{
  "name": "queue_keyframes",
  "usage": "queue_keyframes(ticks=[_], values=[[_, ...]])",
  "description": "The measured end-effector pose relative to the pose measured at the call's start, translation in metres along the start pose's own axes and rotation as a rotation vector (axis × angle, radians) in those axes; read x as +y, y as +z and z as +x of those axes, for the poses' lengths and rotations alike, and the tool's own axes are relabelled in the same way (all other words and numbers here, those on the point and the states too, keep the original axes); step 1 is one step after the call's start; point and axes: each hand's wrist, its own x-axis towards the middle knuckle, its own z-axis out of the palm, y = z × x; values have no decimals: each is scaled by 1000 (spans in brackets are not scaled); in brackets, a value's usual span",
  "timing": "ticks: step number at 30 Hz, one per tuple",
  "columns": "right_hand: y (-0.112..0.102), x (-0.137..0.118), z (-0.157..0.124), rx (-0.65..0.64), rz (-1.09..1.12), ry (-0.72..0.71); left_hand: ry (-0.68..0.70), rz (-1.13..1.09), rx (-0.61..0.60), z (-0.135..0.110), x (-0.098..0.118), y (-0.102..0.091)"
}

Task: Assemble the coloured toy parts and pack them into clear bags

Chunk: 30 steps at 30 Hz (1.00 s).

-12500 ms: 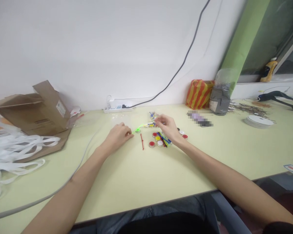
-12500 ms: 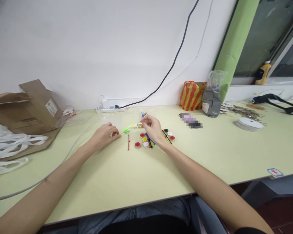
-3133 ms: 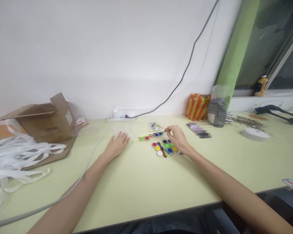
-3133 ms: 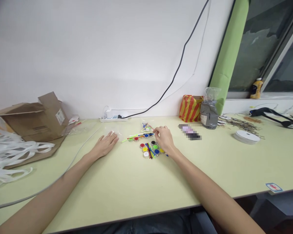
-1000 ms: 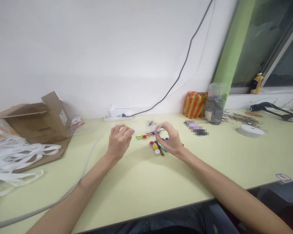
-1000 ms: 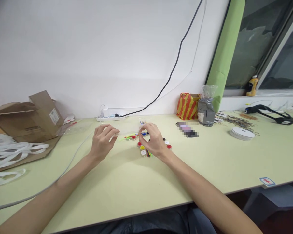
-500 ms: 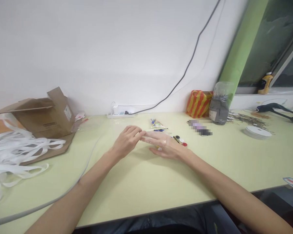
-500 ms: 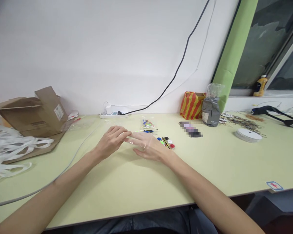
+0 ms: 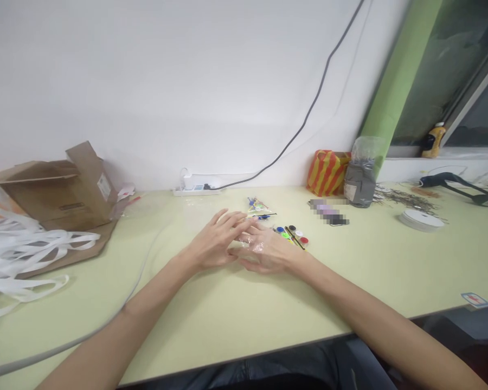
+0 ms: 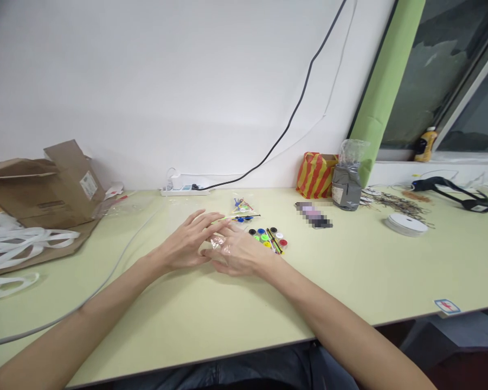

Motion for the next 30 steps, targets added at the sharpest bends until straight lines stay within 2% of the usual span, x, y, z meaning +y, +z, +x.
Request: queue_keyframes(ticks=[3, 6, 8, 11, 13, 15, 19, 22, 26, 30], values=[[-8, 1, 1, 35, 63, -6, -51, 13, 22, -3, -5, -1], [-15, 11, -4, 126, 130, 83, -137, 35, 71, -7, -12, 0], [-16, 25, -12, 213, 144, 206, -203, 36, 95, -9, -18, 2], [-9, 57, -27, 328, 70, 482, -268, 31, 105, -12, -23, 5], [0, 81, -38, 299, -25, 660, -286, 34, 96, -14, -25, 7], [11, 104, -46, 153, -93, 744, -298, 32, 84, -14, -25, 7], [30, 133, -53, -74, -176, 750, -324, -36, 74, -15, -21, 7], [36, 142, -52, -139, -189, 733, -416, -218, 190, -14, -18, 9], [30, 151, -45, -98, -164, 681, -544, -589, 405, -12, -17, 15], [8, 159, -26, 50, -176, 672, -665, -980, 424, -11, -20, 13]])
